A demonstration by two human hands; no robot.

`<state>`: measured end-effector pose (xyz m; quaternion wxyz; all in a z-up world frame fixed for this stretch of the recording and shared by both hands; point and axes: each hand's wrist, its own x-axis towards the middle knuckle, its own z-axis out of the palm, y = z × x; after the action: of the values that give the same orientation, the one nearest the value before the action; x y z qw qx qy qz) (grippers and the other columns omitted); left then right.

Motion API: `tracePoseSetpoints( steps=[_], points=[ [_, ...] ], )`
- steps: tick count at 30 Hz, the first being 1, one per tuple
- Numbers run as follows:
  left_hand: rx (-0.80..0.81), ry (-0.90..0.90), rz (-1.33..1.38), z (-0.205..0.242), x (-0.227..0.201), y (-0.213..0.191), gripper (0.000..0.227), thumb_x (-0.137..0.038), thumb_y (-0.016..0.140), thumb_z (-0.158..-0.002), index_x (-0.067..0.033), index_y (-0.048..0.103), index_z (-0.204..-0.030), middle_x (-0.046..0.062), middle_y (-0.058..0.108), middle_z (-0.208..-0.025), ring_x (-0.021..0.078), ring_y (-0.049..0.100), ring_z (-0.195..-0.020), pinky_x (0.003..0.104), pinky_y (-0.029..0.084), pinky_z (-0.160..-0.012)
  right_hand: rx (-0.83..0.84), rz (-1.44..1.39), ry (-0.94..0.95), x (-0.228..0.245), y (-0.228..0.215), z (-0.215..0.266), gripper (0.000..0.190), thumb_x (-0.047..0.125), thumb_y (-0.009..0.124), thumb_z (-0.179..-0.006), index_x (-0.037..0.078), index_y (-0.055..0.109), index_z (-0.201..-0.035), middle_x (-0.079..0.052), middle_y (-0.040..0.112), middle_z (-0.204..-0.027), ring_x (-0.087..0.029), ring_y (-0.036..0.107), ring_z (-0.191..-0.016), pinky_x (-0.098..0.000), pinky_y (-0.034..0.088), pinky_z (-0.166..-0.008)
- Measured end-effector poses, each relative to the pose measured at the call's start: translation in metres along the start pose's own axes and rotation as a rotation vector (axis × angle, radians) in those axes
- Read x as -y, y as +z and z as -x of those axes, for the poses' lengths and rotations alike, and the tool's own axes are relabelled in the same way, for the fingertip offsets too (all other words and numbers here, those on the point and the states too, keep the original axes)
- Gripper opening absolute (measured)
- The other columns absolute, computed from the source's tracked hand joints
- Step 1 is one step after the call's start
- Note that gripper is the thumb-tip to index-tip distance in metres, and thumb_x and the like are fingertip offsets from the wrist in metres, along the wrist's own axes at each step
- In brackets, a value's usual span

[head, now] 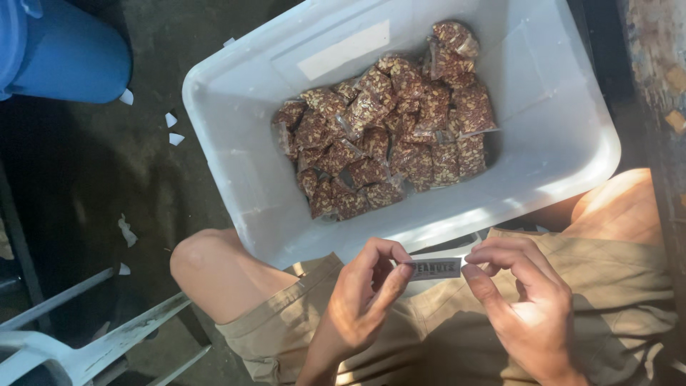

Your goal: The person repeatedly picks small clear packets of peanuts from a white bin, applies a printed label to each packet, and places the labeled packets on a metal table. The process is repeated for multiple packets.

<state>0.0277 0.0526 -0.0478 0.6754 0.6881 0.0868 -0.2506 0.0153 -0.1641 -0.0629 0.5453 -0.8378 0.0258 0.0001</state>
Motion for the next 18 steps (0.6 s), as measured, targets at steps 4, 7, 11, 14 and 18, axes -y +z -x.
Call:
tracePoseSetpoints(
  steps=[4, 7, 11, 14, 18],
  points=[
    [0.047, 0.023, -0.037, -0.031, -0.005, 0.009, 0.01, -0.012, 0.063, -0.103, -0.0045, 0.06, -0.108, -0.005, 0.051, -0.074, 0.0033, 0.044, -0.065, 0.023, 0.037, -0.058, 0.042, -0.096, 0.147, -0.015, -0.014, -0.011, 0.016, 0.004, 0.073, -0.089, 0.002, 0.069, -0.104, -0.006, 0.068, -0.109, -0.011, 0.063, -0.09, -0.0251, 0.053, -0.082],
    [0.123, 0.017, -0.065, -0.056, -0.011, 0.015, 0.01, -0.012, 0.064, -0.104, -0.0043, 0.061, -0.108, -0.005, 0.051, -0.075, 0.0033, 0.045, -0.066, 0.023, 0.038, -0.058, 0.017, -0.173, 0.214, -0.031, -0.021, -0.016, 0.015, 0.003, 0.07, -0.091, 0.001, 0.068, -0.106, -0.007, 0.067, -0.114, -0.011, 0.062, -0.096, -0.0246, 0.051, -0.085],
    [0.277, -0.058, -0.04, -0.092, -0.017, 0.023, 0.011, -0.013, 0.065, -0.104, -0.0047, 0.06, -0.109, -0.006, 0.051, -0.078, 0.0026, 0.045, -0.067, 0.022, 0.037, -0.058, -0.051, -0.164, 0.299, -0.052, -0.033, -0.021, 0.013, 0.001, 0.069, -0.092, 0.0, 0.066, -0.104, -0.01, 0.066, -0.117, -0.012, 0.062, -0.105, -0.0257, 0.052, -0.088],
    [0.428, -0.095, -0.007, -0.121, -0.016, 0.023, 0.015, -0.015, 0.065, -0.106, -0.0046, 0.06, -0.115, -0.003, 0.058, -0.089, 0.0036, 0.051, -0.075, 0.022, 0.043, -0.064, -0.072, -0.173, 0.376, -0.069, -0.042, -0.024, 0.009, -0.001, 0.069, -0.093, -0.002, 0.068, -0.102, -0.014, 0.068, -0.116, -0.015, 0.063, -0.1, -0.0273, 0.052, -0.085],
    [0.608, 0.037, -0.198, -0.174, 0.016, 0.002, 0.038, -0.022, 0.067, -0.1, -0.0043, 0.061, -0.133, 0.005, 0.064, -0.12, 0.0103, 0.059, -0.094, 0.028, 0.053, -0.076, -0.159, -0.173, 0.343, -0.092, -0.045, -0.012, 0.009, 0.001, 0.067, -0.093, 0.0, 0.065, -0.102, -0.013, 0.068, -0.109, -0.017, 0.067, -0.109, -0.0275, 0.055, -0.091]
  ],
)
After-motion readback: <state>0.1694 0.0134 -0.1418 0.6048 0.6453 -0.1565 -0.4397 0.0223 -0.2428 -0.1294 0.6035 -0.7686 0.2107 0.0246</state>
